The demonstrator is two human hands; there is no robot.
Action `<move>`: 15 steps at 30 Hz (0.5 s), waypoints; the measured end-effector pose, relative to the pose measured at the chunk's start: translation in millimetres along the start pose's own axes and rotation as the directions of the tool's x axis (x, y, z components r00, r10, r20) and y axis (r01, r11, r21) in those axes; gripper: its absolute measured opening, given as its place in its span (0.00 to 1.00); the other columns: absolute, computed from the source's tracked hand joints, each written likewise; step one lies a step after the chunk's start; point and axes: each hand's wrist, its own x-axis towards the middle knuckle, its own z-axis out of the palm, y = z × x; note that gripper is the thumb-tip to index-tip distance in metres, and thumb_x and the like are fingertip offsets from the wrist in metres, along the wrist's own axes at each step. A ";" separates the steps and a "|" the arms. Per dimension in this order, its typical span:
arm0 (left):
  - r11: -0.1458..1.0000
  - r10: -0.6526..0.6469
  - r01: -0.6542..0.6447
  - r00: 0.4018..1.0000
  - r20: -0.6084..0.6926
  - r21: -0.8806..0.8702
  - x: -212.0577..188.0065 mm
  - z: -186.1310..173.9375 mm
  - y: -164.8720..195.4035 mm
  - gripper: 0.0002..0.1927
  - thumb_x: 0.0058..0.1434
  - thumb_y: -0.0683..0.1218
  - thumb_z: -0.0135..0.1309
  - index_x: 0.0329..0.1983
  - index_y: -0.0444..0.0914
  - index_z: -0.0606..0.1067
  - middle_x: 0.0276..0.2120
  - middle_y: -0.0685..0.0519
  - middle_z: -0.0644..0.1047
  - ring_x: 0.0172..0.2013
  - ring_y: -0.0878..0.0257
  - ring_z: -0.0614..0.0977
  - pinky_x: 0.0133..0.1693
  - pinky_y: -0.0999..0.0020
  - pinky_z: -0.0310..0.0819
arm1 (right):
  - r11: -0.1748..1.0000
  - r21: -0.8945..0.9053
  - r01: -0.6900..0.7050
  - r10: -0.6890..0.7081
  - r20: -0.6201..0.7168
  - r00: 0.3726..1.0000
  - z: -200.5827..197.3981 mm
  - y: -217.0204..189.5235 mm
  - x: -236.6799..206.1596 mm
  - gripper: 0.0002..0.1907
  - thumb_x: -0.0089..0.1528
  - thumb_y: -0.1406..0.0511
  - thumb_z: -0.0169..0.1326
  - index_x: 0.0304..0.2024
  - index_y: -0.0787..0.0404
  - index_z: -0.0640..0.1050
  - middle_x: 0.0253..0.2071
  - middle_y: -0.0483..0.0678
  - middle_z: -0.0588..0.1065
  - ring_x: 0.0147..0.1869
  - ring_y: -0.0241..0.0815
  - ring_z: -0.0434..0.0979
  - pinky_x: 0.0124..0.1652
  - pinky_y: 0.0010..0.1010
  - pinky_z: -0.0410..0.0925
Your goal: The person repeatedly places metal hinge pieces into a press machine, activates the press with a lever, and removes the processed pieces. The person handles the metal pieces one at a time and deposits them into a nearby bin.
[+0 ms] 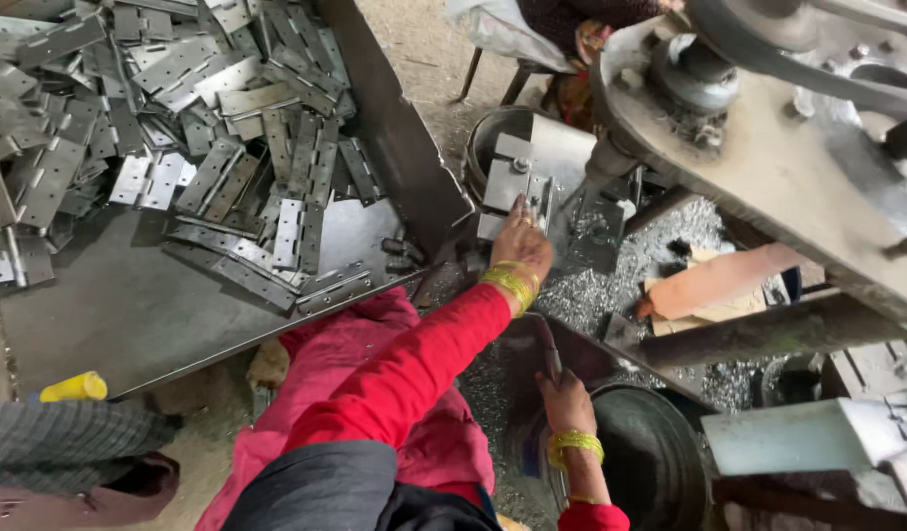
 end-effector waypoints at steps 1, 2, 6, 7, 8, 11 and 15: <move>0.990 0.065 -0.065 0.998 0.000 0.126 2.4 0.1 -2.3 0.09 0.67 0.51 0.52 0.48 0.52 0.78 0.17 0.65 0.61 0.15 0.74 0.59 0.17 0.77 0.50 | 0.999 -0.016 0.041 -0.041 0.002 0.999 -6.0 -2.9 6.4 0.30 0.59 0.46 0.55 0.49 0.63 0.79 0.46 0.67 0.78 0.55 0.70 0.75 0.51 0.54 0.69; 0.960 0.127 -0.123 0.992 0.000 0.250 5.4 0.4 -4.9 0.12 0.65 0.51 0.53 0.50 0.55 0.79 0.15 0.65 0.59 0.14 0.74 0.57 0.16 0.77 0.50 | 0.996 -0.048 0.074 -0.074 -0.006 0.997 -15.7 -3.3 11.8 0.30 0.60 0.45 0.55 0.49 0.63 0.79 0.46 0.67 0.78 0.55 0.70 0.76 0.51 0.54 0.69; 0.994 -0.105 0.112 0.958 -0.268 0.011 28.1 9.5 -8.3 0.15 0.67 0.59 0.56 0.31 0.48 0.69 0.17 0.63 0.60 0.16 0.69 0.60 0.20 0.74 0.56 | 0.982 -0.080 0.173 -0.176 -0.036 0.984 -30.0 -5.3 19.9 0.30 0.62 0.44 0.53 0.49 0.63 0.79 0.45 0.67 0.78 0.53 0.70 0.77 0.50 0.55 0.69; 0.995 -0.093 0.096 0.964 -0.249 0.001 34.9 13.4 -7.9 0.15 0.67 0.58 0.56 0.32 0.47 0.70 0.17 0.63 0.61 0.16 0.70 0.61 0.20 0.74 0.57 | 0.976 -0.067 0.209 -0.213 -0.070 0.974 -27.4 -4.3 18.7 0.29 0.62 0.45 0.53 0.49 0.62 0.79 0.45 0.67 0.78 0.53 0.70 0.76 0.50 0.56 0.68; 0.997 -0.075 0.076 0.970 -0.230 -0.006 40.3 16.4 -6.3 0.14 0.67 0.58 0.56 0.33 0.47 0.71 0.18 0.63 0.61 0.16 0.70 0.62 0.20 0.74 0.58 | 0.983 -0.014 0.184 -0.184 -0.055 0.981 -20.3 -3.6 16.0 0.29 0.61 0.46 0.53 0.48 0.63 0.79 0.44 0.67 0.78 0.53 0.70 0.76 0.50 0.55 0.69; 0.998 -0.051 0.046 0.977 -0.206 -0.031 46.5 15.6 -6.7 0.11 0.68 0.57 0.55 0.38 0.46 0.74 0.23 0.61 0.65 0.20 0.70 0.64 0.24 0.73 0.60 | 0.994 0.069 0.082 -0.082 -0.003 0.997 2.7 3.5 4.4 0.27 0.61 0.47 0.54 0.45 0.63 0.80 0.42 0.68 0.79 0.53 0.71 0.76 0.49 0.54 0.70; 0.995 0.001 -0.012 0.994 -0.113 -0.099 44.7 4.3 -6.9 0.11 0.73 0.55 0.52 0.47 0.45 0.77 0.35 0.58 0.72 0.28 0.70 0.67 0.31 0.71 0.62 | 0.991 0.080 0.105 -0.107 0.016 0.994 5.9 4.8 1.2 0.27 0.62 0.47 0.54 0.46 0.64 0.79 0.42 0.68 0.79 0.54 0.69 0.77 0.50 0.54 0.70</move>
